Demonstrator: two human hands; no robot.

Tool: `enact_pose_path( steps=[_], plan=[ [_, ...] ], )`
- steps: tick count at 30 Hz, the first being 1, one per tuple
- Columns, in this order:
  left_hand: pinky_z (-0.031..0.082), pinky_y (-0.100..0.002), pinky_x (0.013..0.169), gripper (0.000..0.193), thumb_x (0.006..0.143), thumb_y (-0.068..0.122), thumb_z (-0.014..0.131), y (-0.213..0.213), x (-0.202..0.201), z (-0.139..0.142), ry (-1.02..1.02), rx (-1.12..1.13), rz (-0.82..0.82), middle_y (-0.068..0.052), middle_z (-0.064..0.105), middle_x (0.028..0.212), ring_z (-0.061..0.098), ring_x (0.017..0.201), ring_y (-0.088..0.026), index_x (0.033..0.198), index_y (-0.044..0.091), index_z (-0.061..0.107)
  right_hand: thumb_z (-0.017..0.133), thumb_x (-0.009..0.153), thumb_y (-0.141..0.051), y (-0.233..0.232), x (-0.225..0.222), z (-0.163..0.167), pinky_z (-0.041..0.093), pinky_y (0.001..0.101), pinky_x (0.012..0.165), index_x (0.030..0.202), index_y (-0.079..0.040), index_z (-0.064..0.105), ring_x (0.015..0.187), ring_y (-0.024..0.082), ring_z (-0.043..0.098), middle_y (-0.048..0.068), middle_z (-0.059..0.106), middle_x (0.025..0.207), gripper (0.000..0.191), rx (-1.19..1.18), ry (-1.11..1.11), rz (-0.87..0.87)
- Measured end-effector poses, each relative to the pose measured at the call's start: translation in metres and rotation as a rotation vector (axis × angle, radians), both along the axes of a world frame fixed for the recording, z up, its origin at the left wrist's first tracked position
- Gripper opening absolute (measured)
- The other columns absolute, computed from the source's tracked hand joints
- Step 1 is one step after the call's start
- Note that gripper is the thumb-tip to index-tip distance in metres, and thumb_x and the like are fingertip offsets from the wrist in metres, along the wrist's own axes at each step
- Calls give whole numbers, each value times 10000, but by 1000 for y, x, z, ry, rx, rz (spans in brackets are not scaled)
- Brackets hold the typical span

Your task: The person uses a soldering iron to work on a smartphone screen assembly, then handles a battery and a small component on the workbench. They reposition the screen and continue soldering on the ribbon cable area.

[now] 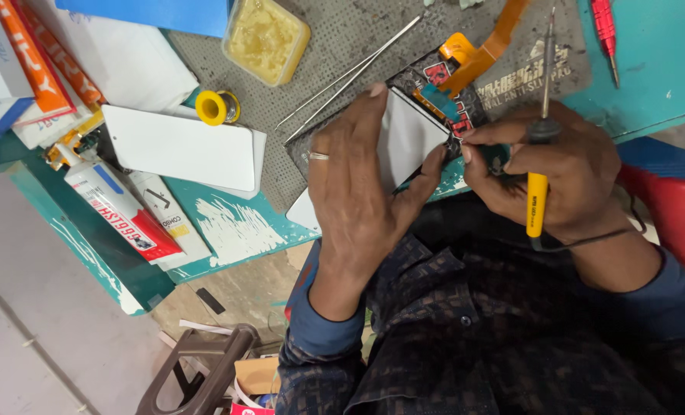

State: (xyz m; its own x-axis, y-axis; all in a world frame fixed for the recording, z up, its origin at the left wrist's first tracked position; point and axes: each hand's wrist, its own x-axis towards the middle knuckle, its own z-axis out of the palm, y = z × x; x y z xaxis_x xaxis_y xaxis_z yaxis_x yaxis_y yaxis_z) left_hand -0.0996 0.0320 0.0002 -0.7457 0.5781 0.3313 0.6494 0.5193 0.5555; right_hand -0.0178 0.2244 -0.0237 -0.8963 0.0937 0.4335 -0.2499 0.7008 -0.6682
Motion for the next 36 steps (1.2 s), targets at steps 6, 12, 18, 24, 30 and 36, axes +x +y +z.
enact_pose_path(
  steps=[6, 12, 18, 24, 30, 36],
  plan=[
    [532, -365, 980, 744, 971, 214, 921, 4, -2, 3, 168, -28, 34, -161, 569, 1449, 637, 1176, -305, 1479, -21, 430, 864, 835, 4, 0, -6, 15, 570, 351, 673, 778, -93, 416, 847, 274, 736, 135, 734, 934, 462, -18, 12, 10],
    [537, -347, 1027, 805, 983, 241, 924, 7, 0, 2, 249, 20, 61, -165, 571, 1445, 640, 1212, -305, 1516, 14, 366, 848, 874, 81, -7, -9, 10, 596, 350, 713, 1035, -24, 387, 890, 282, 738, 195, 709, 1007, 500, -161, 103, -7],
    [531, -360, 1012, 902, 956, 254, 943, 4, 0, 0, 299, 40, 72, -172, 588, 1417, 642, 1207, -304, 1539, 99, 273, 815, 867, 115, -13, -10, 7, 599, 355, 717, 1037, -17, 370, 895, 279, 738, 209, 700, 975, 494, -178, 135, -5],
    [523, -352, 988, 984, 953, 265, 961, 1, 0, -5, 310, 41, 69, -162, 580, 1435, 617, 1199, -291, 1608, 137, 238, 810, 879, 114, -18, -19, 11, 609, 350, 722, 1037, -10, 366, 883, 279, 748, 204, 690, 956, 488, -190, 145, -11],
    [524, -351, 968, 1001, 957, 251, 979, 1, 2, -8, 366, 18, 89, -152, 576, 1439, 606, 1159, -281, 1618, 139, 235, 794, 927, 110, -17, -19, 7, 571, 320, 694, 1060, -29, 368, 860, 247, 737, 179, 699, 1011, 467, -156, 106, -9],
    [519, -344, 929, 968, 960, 238, 984, 2, 1, -9, 403, 30, 88, -157, 578, 1430, 604, 1111, -269, 1550, 142, 222, 780, 933, 131, -20, -20, 3, 502, 297, 636, 1070, -33, 381, 698, 175, 632, 193, 714, 1050, 452, -156, 81, -33]
  ],
)
